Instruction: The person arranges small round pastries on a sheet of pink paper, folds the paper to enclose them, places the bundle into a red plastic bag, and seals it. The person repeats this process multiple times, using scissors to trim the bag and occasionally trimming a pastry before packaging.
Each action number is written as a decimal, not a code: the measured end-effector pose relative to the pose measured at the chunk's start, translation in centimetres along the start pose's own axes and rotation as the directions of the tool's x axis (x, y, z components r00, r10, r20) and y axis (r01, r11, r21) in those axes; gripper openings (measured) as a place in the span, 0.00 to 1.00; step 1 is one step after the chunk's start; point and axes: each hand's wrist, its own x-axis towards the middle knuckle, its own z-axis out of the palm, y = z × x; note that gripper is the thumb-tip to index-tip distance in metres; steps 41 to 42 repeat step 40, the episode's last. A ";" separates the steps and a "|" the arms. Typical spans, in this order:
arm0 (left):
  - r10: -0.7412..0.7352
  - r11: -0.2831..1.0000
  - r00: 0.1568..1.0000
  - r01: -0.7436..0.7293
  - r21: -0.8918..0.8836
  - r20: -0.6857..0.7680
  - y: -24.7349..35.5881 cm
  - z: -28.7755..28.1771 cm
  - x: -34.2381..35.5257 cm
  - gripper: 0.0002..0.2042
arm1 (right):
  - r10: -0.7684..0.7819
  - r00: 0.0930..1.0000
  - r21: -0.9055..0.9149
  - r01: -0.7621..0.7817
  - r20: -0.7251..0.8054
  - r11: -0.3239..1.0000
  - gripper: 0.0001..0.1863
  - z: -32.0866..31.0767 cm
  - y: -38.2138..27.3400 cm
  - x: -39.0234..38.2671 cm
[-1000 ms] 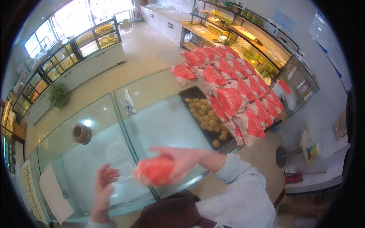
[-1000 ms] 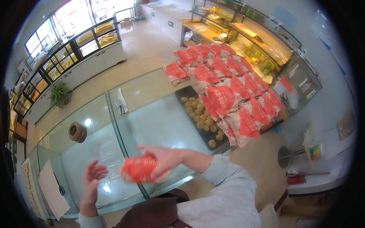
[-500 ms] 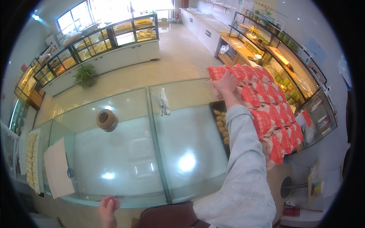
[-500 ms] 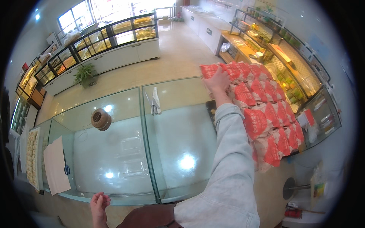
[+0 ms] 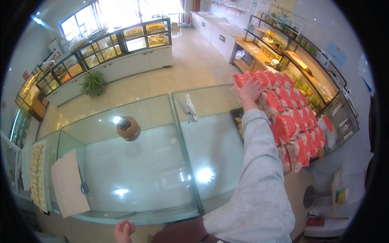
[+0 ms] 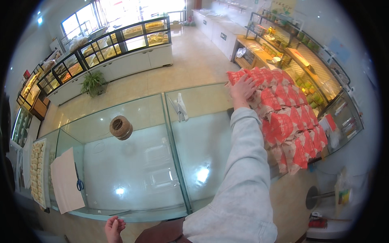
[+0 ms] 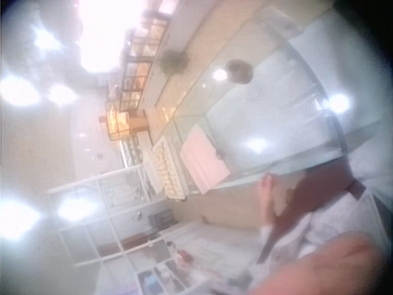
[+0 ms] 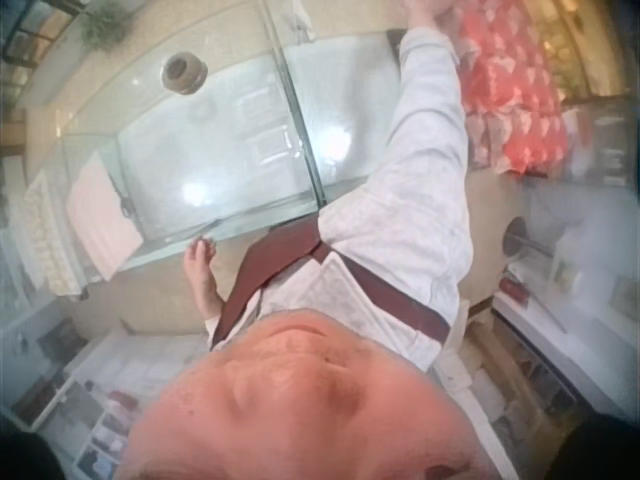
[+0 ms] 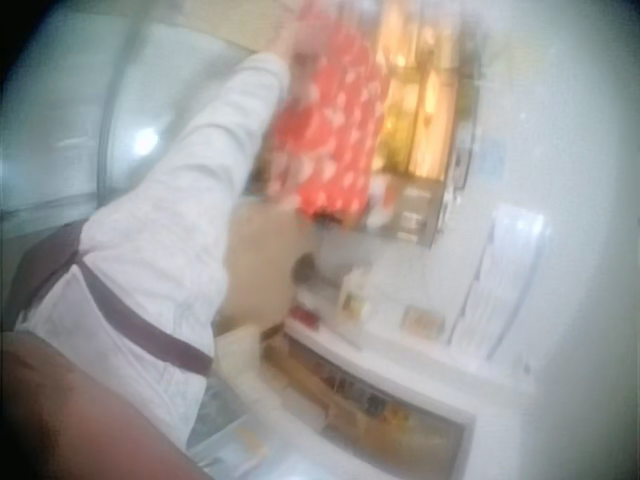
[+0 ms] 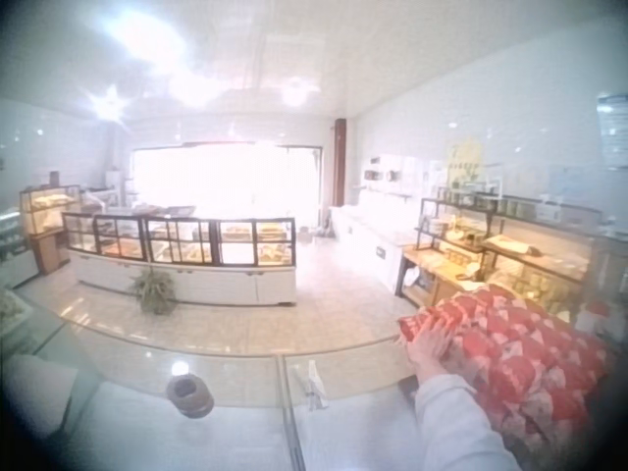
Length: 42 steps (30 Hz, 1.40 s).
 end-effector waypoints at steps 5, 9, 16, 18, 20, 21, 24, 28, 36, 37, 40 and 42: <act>0.049 0.999 0.998 -0.050 0.018 0.034 -1.1 -4.9 2.3 0.21 | -0.204 0.960 0.329 0.258 -0.190 0.909 0.48 -6.0 -3.2 -9.6; 0.205 0.979 0.977 -0.205 -0.016 0.052 -0.1 -9.8 5.2 0.19 | -0.323 0.861 0.380 0.472 -0.393 0.795 0.44 -13.6 -6.5 -23.6; 0.533 0.831 0.846 -0.528 0.176 0.017 1.8 -21.0 7.9 0.14 | -0.571 0.708 0.589 0.688 -0.416 0.424 0.40 -27.2 -15.8 -52.1; 0.679 0.674 0.734 -0.612 0.413 -0.019 2.7 -25.0 9.1 0.16 | -0.728 0.610 0.689 0.673 -0.312 0.268 0.39 -29.2 -19.2 -59.4; 0.806 0.494 0.589 -0.621 0.609 -0.053 3.0 -28.3 10.7 0.18 | -0.869 0.448 0.780 0.613 -0.208 0.129 0.37 -29.7 -23.0 -66.1; 0.799 0.474 0.598 -0.568 0.673 -0.059 3.2 -29.7 11.9 0.20 | -0.926 0.340 0.801 0.594 -0.166 0.075 0.37 -29.7 -25.1 -68.7; 0.761 0.407 0.647 -0.423 0.809 -0.045 3.1 -32.1 15.2 0.28 | -0.988 0.063 0.858 0.506 -0.139 -0.089 0.36 -28.4 -30.9 -73.8; 0.582 0.401 0.811 -0.222 0.889 -0.060 2.5 -29.9 18.8 0.45 | -0.965 -0.077 0.740 0.627 -0.250 -0.241 0.32 -24.0 -38.5 -75.9; 0.406 0.187 0.869 -0.383 0.905 0.284 7.2 -36.0 26.7 0.53 | -0.978 0.200 0.560 0.804 0.058 0.198 0.37 -15.7 -39.7 -72.2; 0.397 0.139 0.839 -0.456 0.879 0.373 7.7 -37.1 27.8 0.54 | -0.959 0.265 0.540 0.796 0.099 0.275 0.38 -15.1 -39.1 -71.6; 0.369 -0.012 0.670 -0.689 0.724 0.644 9.2 -40.9 31.7 0.55 | -0.929 0.331 0.534 0.762 0.164 0.365 0.44 -13.7 -38.4 -71.2; 0.369 -0.012 0.670 -0.689 0.724 0.644 9.2 -40.9 31.7 0.55 | -0.929 0.331 0.534 0.762 0.164 0.365 0.44 -13.7 -38.4 -71.2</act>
